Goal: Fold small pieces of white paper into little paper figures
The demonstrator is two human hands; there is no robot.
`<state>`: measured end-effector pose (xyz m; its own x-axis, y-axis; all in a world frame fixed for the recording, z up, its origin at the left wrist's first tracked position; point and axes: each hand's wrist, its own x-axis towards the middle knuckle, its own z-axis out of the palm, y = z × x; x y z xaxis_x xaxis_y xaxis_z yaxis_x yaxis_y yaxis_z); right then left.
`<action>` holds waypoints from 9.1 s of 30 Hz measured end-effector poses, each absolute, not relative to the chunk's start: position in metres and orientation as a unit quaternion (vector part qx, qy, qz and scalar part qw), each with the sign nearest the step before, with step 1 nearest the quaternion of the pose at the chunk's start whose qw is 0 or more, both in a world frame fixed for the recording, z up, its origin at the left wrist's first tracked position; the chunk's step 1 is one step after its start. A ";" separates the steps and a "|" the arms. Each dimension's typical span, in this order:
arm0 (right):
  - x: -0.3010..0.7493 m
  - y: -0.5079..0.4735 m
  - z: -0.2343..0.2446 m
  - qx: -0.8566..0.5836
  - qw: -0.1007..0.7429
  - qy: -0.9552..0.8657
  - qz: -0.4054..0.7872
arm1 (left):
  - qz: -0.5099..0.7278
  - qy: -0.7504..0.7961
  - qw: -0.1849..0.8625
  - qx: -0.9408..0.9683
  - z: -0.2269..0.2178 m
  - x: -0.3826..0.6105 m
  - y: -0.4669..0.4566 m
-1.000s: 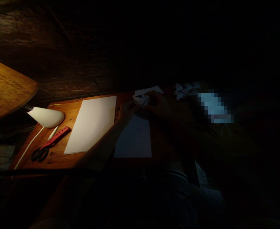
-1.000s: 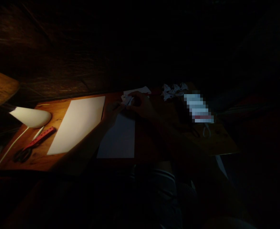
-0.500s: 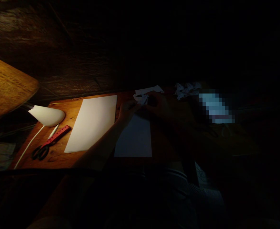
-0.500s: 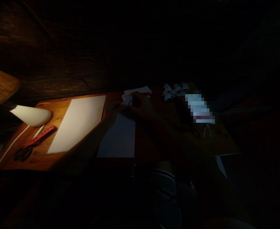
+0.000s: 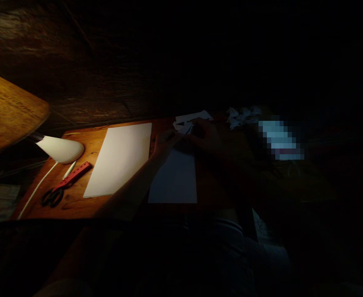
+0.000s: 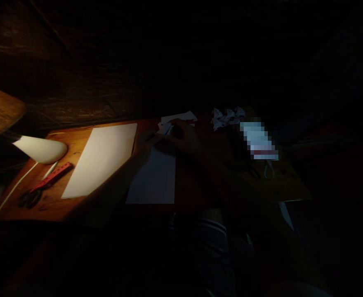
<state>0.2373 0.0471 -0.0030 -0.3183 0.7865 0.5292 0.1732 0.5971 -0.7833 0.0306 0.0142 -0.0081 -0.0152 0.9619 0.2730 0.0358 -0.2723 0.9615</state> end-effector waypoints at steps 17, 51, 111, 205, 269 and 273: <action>0.234 0.038 0.007 -0.340 0.475 -0.758 0.292 | 0.545 0.458 0.405 0.574 -0.002 0.030 0.010; 0.233 0.034 0.010 -0.351 0.475 -0.758 0.277 | 0.549 0.473 0.407 0.556 -0.002 0.031 0.011; 0.241 0.037 0.017 -0.342 0.452 -0.763 0.309 | 0.552 0.473 0.386 0.568 0.004 0.032 0.008; 0.227 0.013 0.028 -0.412 0.343 -0.842 0.057 | 0.575 0.432 0.388 0.576 -0.002 0.031 0.011; 0.225 0.027 0.017 -0.423 0.472 -0.736 0.237 | 0.584 0.408 0.359 0.603 -0.015 0.025 0.021; 0.227 0.026 0.020 -0.425 0.462 -0.740 0.240 | 0.586 0.417 0.366 0.590 -0.014 0.026 0.020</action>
